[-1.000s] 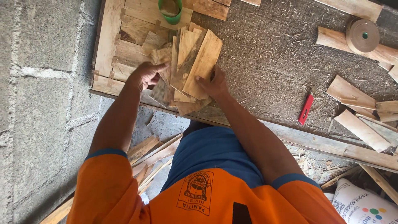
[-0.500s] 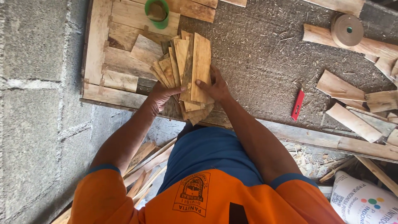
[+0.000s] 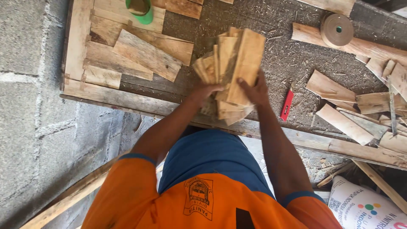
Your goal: Arranging, fitting, and trimming thin wooden strips onto a board to create a patterned panel.
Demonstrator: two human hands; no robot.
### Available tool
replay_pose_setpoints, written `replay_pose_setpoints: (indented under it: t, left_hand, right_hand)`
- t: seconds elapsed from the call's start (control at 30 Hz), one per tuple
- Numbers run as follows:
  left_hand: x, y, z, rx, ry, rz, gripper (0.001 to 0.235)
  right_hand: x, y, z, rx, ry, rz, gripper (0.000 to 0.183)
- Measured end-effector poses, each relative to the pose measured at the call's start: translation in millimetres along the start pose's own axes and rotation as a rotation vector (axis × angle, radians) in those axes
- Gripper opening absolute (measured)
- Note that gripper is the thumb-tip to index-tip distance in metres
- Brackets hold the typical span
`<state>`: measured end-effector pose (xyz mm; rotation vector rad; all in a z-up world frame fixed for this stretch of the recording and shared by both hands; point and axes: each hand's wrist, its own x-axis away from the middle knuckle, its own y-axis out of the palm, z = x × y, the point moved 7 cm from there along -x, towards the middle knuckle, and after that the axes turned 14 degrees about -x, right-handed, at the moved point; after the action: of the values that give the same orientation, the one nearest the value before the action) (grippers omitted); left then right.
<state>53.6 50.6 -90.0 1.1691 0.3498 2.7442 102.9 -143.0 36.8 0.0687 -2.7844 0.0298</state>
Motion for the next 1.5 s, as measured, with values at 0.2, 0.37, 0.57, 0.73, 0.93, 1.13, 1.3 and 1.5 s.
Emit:
replay_pose_setpoints:
  t: [0.2,0.37,0.57,0.73,0.93,1.13,1.3,1.5]
  left_hand:
    - [-48.3,119.7,31.8,0.170,0.159,-0.027,0.050]
    - [-81.3,157.4,17.2,0.041,0.120,0.119,0.052]
    - [-54.8,118.5,2.3,-0.242,0.005,0.218,0.074]
    - [11.1,22.9,22.0,-0.485,0.191,0.430,0.049]
    - [77.6,-134.7,21.9,-0.247,0.288,1.099,0.017]
    - [66.4,-211.7,-24.9,0.175,0.323,1.192,0.025]
    - [52.7,-217.8,-27.6,0.333,0.280,1.146,0.016]
    - [94.6,-188.4,20.8,-0.163,-0.135,1.434,0.041]
  right_hand:
    - [-16.3,-115.0,10.5,0.033,0.012,0.152,0.084]
    - [-34.0,-173.6,28.4,-0.055,-0.067,0.172,0.088]
    - [-39.5,-199.9,52.4,0.285,-0.116,0.239,0.089]
    - [-25.4,-219.4,71.4,0.606,-0.508,0.272,0.072]
    - [16.4,-260.0,87.3,1.154,-0.292,0.599,0.062]
    - [30.8,-249.0,71.9,0.839,0.127,0.511,0.053]
    - [15.1,-271.6,115.0,0.744,0.142,0.456,0.045]
    - [23.7,-254.5,106.4,0.676,0.269,0.297,0.058]
